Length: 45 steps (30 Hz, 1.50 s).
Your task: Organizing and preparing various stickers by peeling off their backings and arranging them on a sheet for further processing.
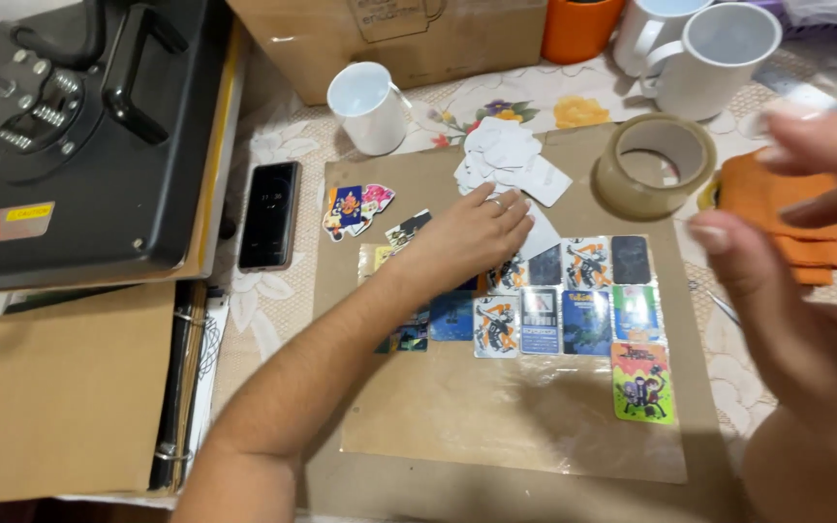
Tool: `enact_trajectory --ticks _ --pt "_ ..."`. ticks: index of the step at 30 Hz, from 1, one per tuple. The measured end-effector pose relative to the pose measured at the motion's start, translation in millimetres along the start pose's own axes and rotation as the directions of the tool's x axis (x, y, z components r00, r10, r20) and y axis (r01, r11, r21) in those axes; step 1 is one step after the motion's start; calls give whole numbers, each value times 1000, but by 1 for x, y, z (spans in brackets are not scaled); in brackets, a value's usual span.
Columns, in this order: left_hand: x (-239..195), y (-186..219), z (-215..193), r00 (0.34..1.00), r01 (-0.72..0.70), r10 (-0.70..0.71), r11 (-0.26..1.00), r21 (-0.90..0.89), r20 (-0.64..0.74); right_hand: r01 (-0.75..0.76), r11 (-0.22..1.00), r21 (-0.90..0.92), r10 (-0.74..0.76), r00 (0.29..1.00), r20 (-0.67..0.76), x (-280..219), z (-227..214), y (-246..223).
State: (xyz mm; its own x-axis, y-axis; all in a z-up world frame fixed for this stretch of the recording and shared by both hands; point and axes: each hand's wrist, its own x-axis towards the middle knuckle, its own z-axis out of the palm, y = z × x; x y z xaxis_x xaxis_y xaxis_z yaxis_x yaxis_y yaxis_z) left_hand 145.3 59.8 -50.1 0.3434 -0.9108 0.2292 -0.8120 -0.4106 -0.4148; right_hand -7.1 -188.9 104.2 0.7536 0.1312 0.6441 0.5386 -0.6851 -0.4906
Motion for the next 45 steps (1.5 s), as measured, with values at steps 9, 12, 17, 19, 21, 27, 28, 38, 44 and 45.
enact_trajectory --ticks 9,12,17,19,21,27,28,38,44,45 --pt "22 -6 32 975 -221 217 971 93 44 218 974 -62 -212 973 88 23 -16 -8" --pt "19 -9 42 982 -188 189 982 -18 19 246 965 -95 -235 965 113 24 -18 -8" --pt "16 -14 46 987 -138 144 986 -90 70 237 964 -124 -224 968 111 23 -16 -5" --pt "21 -14 52 987 -134 140 988 -75 81 235 969 -82 -227 969 99 22 -15 -5" --pt "21 -10 54 984 -144 151 987 -74 96 264 958 -111 -253 962 99 23 -15 -7" --pt "34 -29 30 969 -22 107 936 -350 224 295 945 -139 -282 953 109 25 -16 -6" --pt "38 -36 21 967 30 99 869 -493 233 301 941 -152 -285 951 117 25 -16 -7" --pt "71 -57 39 805 268 109 810 -522 583 297 945 -138 -281 952 124 24 -16 -3" --pt "34 -49 -35 965 247 -240 683 -688 108 313 943 -111 -306 949 76 25 -14 -1" --pt "24 -41 -55 930 106 -270 847 -521 -250 319 946 -51 -317 947 49 26 -13 0"
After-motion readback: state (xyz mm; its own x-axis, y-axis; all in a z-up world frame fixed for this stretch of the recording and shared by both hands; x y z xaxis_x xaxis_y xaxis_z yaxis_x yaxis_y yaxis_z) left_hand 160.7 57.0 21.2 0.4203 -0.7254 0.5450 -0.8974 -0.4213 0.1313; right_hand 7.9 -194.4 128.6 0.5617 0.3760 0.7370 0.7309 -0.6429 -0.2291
